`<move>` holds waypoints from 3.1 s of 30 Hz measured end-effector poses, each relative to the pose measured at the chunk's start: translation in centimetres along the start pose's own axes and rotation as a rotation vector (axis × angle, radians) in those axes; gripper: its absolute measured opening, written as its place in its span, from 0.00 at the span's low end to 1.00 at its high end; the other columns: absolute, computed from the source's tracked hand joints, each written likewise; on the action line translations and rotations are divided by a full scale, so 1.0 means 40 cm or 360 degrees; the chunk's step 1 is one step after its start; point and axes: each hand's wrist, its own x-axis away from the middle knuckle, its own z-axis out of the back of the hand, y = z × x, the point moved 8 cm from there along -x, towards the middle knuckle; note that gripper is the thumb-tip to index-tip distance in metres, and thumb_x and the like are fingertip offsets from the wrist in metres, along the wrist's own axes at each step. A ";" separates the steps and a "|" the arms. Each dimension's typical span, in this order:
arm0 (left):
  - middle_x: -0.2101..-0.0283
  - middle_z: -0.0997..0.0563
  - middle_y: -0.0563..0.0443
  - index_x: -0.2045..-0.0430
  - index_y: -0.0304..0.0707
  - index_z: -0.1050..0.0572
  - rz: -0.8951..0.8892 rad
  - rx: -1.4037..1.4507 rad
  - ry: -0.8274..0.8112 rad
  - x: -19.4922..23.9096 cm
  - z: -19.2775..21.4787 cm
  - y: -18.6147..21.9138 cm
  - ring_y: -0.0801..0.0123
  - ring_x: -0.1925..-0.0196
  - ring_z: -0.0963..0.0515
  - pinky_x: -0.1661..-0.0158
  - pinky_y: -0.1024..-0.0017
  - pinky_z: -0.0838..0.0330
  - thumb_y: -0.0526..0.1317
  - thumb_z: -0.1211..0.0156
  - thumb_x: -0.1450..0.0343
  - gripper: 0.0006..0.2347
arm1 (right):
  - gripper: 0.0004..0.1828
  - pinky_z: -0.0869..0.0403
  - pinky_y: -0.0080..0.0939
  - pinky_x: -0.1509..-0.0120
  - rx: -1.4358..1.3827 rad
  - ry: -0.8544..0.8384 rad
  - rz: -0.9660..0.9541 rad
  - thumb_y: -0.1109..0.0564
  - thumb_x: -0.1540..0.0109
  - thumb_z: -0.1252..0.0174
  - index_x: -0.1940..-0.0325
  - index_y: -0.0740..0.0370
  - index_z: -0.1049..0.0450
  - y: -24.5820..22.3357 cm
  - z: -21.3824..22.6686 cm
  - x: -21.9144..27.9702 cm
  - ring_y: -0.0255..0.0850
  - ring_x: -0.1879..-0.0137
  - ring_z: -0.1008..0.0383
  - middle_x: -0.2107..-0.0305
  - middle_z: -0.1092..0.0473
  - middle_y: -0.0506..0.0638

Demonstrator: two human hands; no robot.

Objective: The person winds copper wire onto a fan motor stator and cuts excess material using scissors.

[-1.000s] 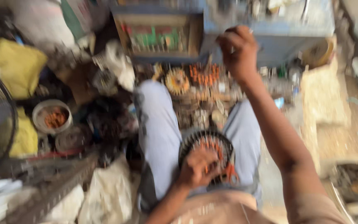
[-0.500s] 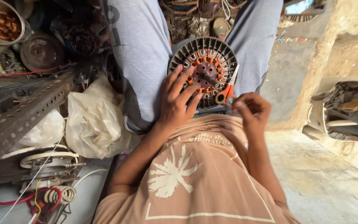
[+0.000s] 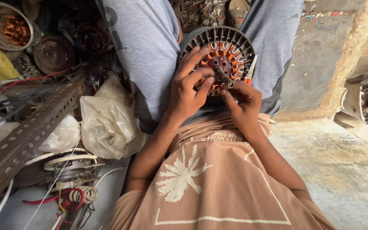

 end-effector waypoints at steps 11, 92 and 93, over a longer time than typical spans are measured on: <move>0.60 0.15 0.46 0.57 0.34 0.21 -0.0614 0.0009 -0.0364 -0.069 -0.071 0.073 0.59 0.53 0.15 0.36 0.55 0.29 0.35 0.28 0.30 0.11 | 0.05 0.25 0.31 0.57 -0.0313 0.0155 -0.0192 0.69 0.35 0.36 0.55 0.73 0.23 0.030 0.065 -0.008 0.32 0.63 0.23 0.67 0.23 0.51; 0.64 0.23 0.46 0.60 0.28 0.27 -0.0004 0.0496 -0.0085 0.171 -0.076 0.099 0.67 0.66 0.21 0.66 0.72 0.27 0.33 0.44 0.22 0.04 | 0.06 0.34 0.29 0.59 -0.0338 -0.0415 -0.0161 0.63 0.31 0.42 0.60 0.68 0.30 -0.072 -0.010 0.085 0.28 0.64 0.34 0.68 0.32 0.44; 0.65 0.24 0.46 0.62 0.28 0.27 -0.0005 0.0491 -0.0106 0.170 -0.076 0.094 0.68 0.67 0.22 0.66 0.72 0.28 0.33 0.42 0.23 0.05 | 0.06 0.34 0.30 0.60 -0.0085 -0.0429 -0.0009 0.64 0.31 0.41 0.60 0.69 0.30 -0.098 -0.006 0.083 0.30 0.64 0.34 0.69 0.32 0.45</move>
